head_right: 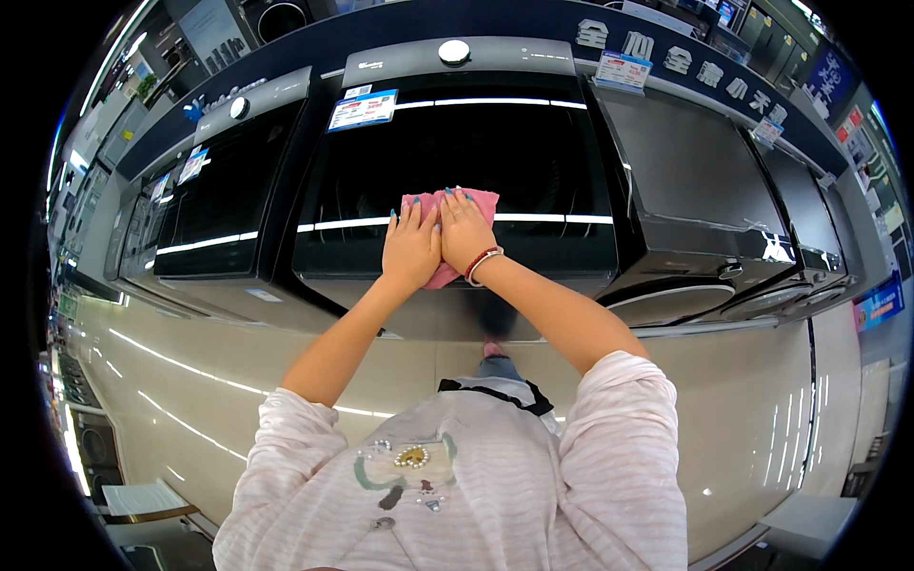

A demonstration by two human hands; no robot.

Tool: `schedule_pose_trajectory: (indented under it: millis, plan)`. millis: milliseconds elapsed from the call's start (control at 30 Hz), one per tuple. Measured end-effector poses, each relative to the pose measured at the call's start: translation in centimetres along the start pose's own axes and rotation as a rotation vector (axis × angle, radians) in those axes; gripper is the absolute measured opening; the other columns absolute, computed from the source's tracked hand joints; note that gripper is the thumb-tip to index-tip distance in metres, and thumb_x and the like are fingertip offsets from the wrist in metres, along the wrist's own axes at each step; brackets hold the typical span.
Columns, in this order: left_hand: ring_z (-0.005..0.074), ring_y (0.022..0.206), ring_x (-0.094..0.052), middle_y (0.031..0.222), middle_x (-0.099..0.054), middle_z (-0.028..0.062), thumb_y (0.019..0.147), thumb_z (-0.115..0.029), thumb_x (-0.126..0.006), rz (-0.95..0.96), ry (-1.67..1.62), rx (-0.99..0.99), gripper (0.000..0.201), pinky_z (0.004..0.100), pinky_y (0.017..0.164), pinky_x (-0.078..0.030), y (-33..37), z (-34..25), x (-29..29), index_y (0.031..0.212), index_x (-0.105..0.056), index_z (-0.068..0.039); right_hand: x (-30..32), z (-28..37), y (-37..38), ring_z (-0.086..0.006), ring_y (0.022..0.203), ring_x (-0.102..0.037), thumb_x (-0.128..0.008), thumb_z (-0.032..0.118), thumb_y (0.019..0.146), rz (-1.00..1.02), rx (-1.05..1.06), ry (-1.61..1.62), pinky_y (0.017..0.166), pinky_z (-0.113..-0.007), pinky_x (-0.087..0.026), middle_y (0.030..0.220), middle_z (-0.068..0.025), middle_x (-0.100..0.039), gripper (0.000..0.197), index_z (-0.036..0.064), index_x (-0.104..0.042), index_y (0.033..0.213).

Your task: The person wipes the exterior surfaces of a row of washing machines in a retail store using a pink cloth. They clean the top, front, and side panels of the machines, moving from one unit to the next in a systematic manner.

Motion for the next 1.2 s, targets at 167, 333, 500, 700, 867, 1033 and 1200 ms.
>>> schedule_pose_trajectory:
  millis: [167, 333, 500, 700, 867, 1033, 1200]
  plan:
    - [0.0398, 0.120, -0.035, 0.125, -0.041, 0.0268, 0.084, -0.024, -0.041, 0.011, 0.105, -0.065, 0.043, 0.0475, 0.100, -0.024, 2.3, 0.9, -1.4, 0.121, -0.046, -0.003, -0.9, -1.0, 1.4, -0.0358, 0.124, -0.031, -0.041, 0.013, 0.082, 0.029, 0.036, -0.194, 0.104, -0.040, -0.022, 0.130, -0.0244, -0.036, 0.048, -0.0075, -0.034, 0.125]
    - [0.0392, 0.122, -0.033, 0.127, -0.038, 0.0266, 0.085, -0.025, -0.039, 0.063, 0.152, -0.104, 0.045, 0.0489, 0.100, -0.024, 6.9, 2.5, -3.0, 0.126, -0.041, -0.005, -1.8, -3.7, 5.5, -0.0370, 0.123, -0.032, -0.039, 0.013, 0.082, 0.088, 0.020, -0.323, 0.104, -0.041, -0.022, 0.129, -0.0268, -0.036, 0.046, -0.0097, -0.037, 0.122]
    - [0.0367, 0.123, -0.032, 0.130, -0.037, 0.0240, 0.087, -0.028, -0.037, 0.076, 0.221, -0.101, 0.046, 0.0512, 0.099, -0.024, 12.2, 4.7, -4.6, 0.128, -0.039, -0.008, -2.7, -6.6, 10.6, -0.0349, 0.122, -0.035, -0.041, 0.018, 0.084, 0.095, 0.001, -0.386, 0.102, -0.040, -0.026, 0.127, -0.0257, -0.039, 0.046, -0.0086, -0.038, 0.122]
    - [0.0352, 0.124, -0.032, 0.130, -0.037, 0.0220, 0.088, -0.029, -0.036, 0.088, 0.242, -0.102, 0.044, 0.0514, 0.099, -0.024, 18.1, 7.1, -6.4, 0.127, -0.040, -0.009, -3.6, -10.1, 16.0, -0.0332, 0.120, -0.037, -0.042, 0.018, 0.083, 0.067, 0.021, -0.341, 0.101, -0.038, -0.028, 0.126, -0.0230, -0.042, 0.047, -0.0073, -0.040, 0.122]
    - [0.0334, 0.124, -0.032, 0.131, -0.037, 0.0202, 0.088, -0.029, -0.035, 0.095, 0.244, -0.081, 0.044, 0.0508, 0.098, -0.026, 22.2, 8.8, -7.5, 0.127, -0.040, -0.010, -4.8, -12.6, 20.1, -0.0318, 0.118, -0.040, -0.045, 0.017, 0.082, 0.077, 0.038, -0.309, 0.100, -0.038, -0.030, 0.123, -0.0222, -0.045, 0.043, -0.0066, -0.043, 0.118]
    - [0.0321, 0.125, -0.031, 0.131, -0.037, 0.0190, 0.089, -0.030, -0.034, 0.110, 0.224, -0.085, 0.043, 0.0503, 0.098, -0.027, 25.7, 10.3, -8.5, 0.127, -0.040, -0.011, -5.4, -14.5, 23.1, -0.0301, 0.113, -0.046, -0.046, 0.017, 0.082, 0.029, 0.055, -0.334, 0.099, -0.036, -0.032, 0.116, -0.0208, -0.052, 0.038, -0.0047, -0.049, 0.113]
    - [0.0312, 0.126, -0.031, 0.132, -0.037, 0.0184, 0.089, -0.030, -0.035, 0.105, 0.221, -0.079, 0.042, 0.0501, 0.098, -0.027, 27.8, 11.4, -9.3, 0.126, -0.041, -0.010, -6.3, -15.9, 25.2, -0.0297, 0.111, -0.048, -0.046, 0.016, 0.081, 0.004, 0.051, -0.318, 0.098, -0.036, -0.033, 0.113, -0.0204, -0.054, 0.036, -0.0043, -0.051, 0.110]
Point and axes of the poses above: each hand's wrist, its own y-axis towards the middle knuckle, its own x-axis out of the back of the hand, z = x × y, the point moved 2 cm from there along y, towards the middle knuckle
